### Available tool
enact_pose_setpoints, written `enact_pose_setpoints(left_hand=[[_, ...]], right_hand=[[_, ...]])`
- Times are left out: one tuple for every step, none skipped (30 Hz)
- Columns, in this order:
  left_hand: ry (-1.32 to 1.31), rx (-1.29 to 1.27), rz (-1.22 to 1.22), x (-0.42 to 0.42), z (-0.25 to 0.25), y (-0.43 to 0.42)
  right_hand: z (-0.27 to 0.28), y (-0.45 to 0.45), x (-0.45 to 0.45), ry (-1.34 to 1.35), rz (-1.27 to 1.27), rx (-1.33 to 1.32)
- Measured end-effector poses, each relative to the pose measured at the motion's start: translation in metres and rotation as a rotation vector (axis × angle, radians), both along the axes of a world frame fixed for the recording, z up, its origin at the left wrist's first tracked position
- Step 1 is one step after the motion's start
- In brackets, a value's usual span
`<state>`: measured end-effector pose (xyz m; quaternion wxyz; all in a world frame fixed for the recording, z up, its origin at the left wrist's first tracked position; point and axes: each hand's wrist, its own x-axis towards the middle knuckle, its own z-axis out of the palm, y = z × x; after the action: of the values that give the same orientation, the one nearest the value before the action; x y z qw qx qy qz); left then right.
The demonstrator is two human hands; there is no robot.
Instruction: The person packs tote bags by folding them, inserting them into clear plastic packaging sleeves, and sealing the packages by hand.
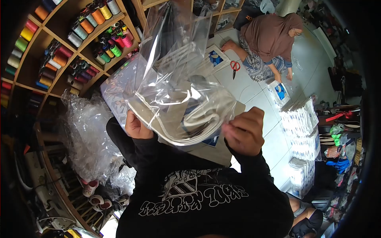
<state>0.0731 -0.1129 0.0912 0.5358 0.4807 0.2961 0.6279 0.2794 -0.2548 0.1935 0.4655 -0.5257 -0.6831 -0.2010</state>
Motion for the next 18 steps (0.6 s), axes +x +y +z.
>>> enact_pose_setpoints(left_hand=[[0.076, -0.012, -0.025, -0.002, -0.001, 0.001], [0.152, -0.023, -0.05, -0.003, -0.001, 0.003], [0.081, 0.086, 0.032, 0.006, -0.001, -0.002], [0.083, 0.087, 0.031, 0.004, -0.008, -0.001], [0.01, 0.049, -0.046, 0.0, -0.02, 0.0], [-0.063, 0.01, -0.122, -0.001, -0.022, 0.001], [-0.062, 0.011, -0.123, -0.001, -0.024, 0.002], [-0.077, -0.007, -0.129, -0.003, -0.026, 0.001], [-0.092, -0.025, -0.134, -0.008, -0.025, -0.001], [-0.107, -0.043, -0.14, -0.009, -0.024, -0.005], [-0.123, -0.061, -0.146, -0.006, -0.024, -0.002], [-0.138, -0.078, -0.152, -0.005, -0.024, -0.012], [-0.154, -0.094, -0.158, -0.008, -0.022, -0.016], [-0.168, -0.11, -0.163, -0.004, -0.022, -0.004], [-0.184, -0.128, -0.168, -0.003, -0.022, -0.006], [-0.199, -0.147, -0.174, -0.006, -0.021, -0.002], [-0.215, -0.166, -0.18, -0.002, -0.021, 0.001], [-0.231, -0.185, -0.185, -0.004, -0.019, 0.001]], right_hand=[[-0.001, -0.002, -0.003, -0.02, 0.019, -0.019], [-0.003, -0.004, -0.007, -0.04, 0.038, -0.038], [-0.008, -0.005, -0.009, -0.02, 0.067, -0.018], [-0.009, -0.005, -0.011, -0.018, 0.066, -0.018], [-0.01, -0.006, -0.012, -0.01, 0.097, -0.05], [-0.01, -0.007, -0.013, -0.003, 0.128, -0.082], [-0.01, -0.009, -0.014, 0.011, 0.137, -0.107], [-0.01, -0.008, -0.013, 0.012, 0.137, -0.105], [-0.011, -0.007, -0.012, 0.008, 0.132, -0.108], [-0.012, -0.006, -0.011, 0.004, 0.126, -0.11], [-0.013, -0.006, -0.011, 0.004, 0.124, -0.109], [-0.014, -0.005, -0.009, 0.013, 0.142, -0.113], [-0.014, -0.004, -0.009, 0.022, 0.161, -0.116], [-0.015, -0.002, -0.008, 0.022, 0.16, -0.113], [-0.015, -0.001, -0.008, 0.032, 0.166, -0.12], [-0.015, 0.0, -0.008, 0.042, 0.172, -0.128], [-0.015, 0.0, -0.008, 0.041, 0.171, -0.127], [-0.014, 0.001, -0.008, 0.046, 0.19, -0.139]])
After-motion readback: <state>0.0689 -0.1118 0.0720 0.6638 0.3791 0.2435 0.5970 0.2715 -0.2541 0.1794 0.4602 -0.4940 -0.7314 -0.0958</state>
